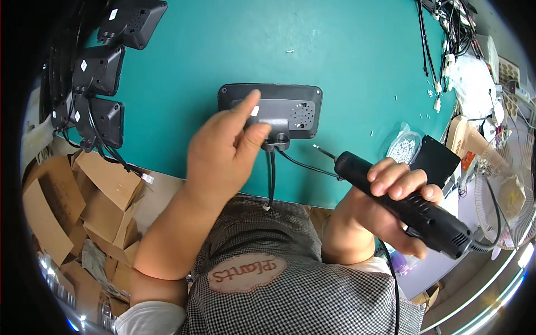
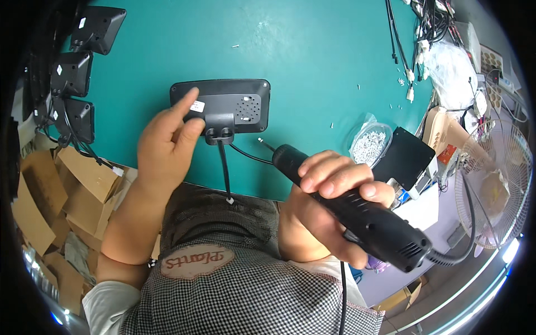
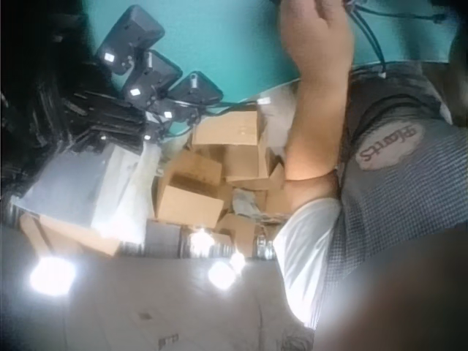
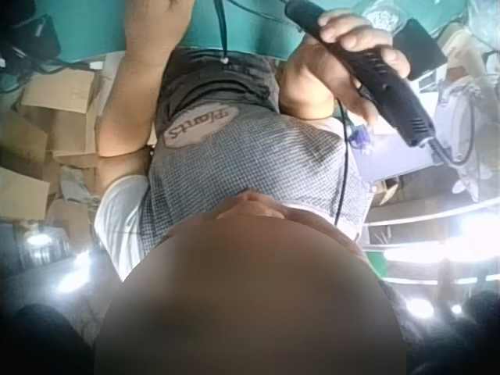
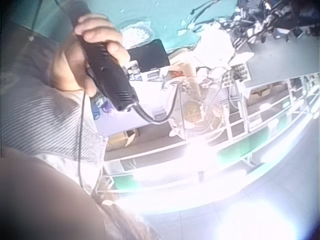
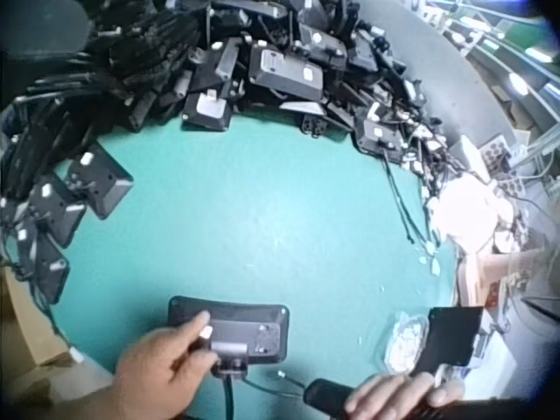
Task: The person uses a power screwdriver to fasten screws into the back of small black electronic devices on a green workbench. They handle multiple units, picking them up, securing them, and placing them back on the table or into a box.
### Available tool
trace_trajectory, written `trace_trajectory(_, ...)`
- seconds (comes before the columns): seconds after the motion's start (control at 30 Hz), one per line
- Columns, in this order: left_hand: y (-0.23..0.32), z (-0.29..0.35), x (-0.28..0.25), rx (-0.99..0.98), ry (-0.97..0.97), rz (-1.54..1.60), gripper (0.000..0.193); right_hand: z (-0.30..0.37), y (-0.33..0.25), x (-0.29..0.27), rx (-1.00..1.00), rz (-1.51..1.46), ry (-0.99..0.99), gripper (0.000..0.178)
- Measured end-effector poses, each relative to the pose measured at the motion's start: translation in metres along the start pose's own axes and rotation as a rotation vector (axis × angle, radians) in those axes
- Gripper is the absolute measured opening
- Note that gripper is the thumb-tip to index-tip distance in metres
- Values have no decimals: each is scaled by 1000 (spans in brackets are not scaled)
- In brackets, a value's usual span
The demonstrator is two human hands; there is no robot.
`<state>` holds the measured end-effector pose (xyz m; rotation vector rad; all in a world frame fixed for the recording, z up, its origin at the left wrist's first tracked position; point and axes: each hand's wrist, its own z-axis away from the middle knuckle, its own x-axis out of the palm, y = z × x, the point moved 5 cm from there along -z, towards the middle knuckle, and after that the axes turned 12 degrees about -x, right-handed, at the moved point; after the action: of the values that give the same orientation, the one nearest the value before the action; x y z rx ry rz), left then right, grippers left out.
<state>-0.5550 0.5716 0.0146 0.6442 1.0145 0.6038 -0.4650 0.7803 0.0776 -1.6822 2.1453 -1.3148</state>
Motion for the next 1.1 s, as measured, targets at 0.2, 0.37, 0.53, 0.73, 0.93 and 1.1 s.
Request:
trace_trajectory(0.2,-16,-2,15,89,55,-82,38,13,15,-7,-39,45,-45,81)
trace_trajectory(0.37,-16,-3,13,28,10,-88,39,22,26,-7,10,43,-86,76)
trace_trajectory(0.53,-15,-5,16,117,26,-76,38,27,24,13,-49,170,-199,78)
trace_trajectory(0.73,-20,-3,14,84,33,-63,36,32,30,14,-21,71,-458,75)
trace_trajectory(0.93,-18,-2,9,63,7,149,31,22,34,-8,109,-8,-78,70)
trace_trajectory(1.1,-41,2,10,-229,-425,1113,48,-5,18,36,138,-167,-67,77)
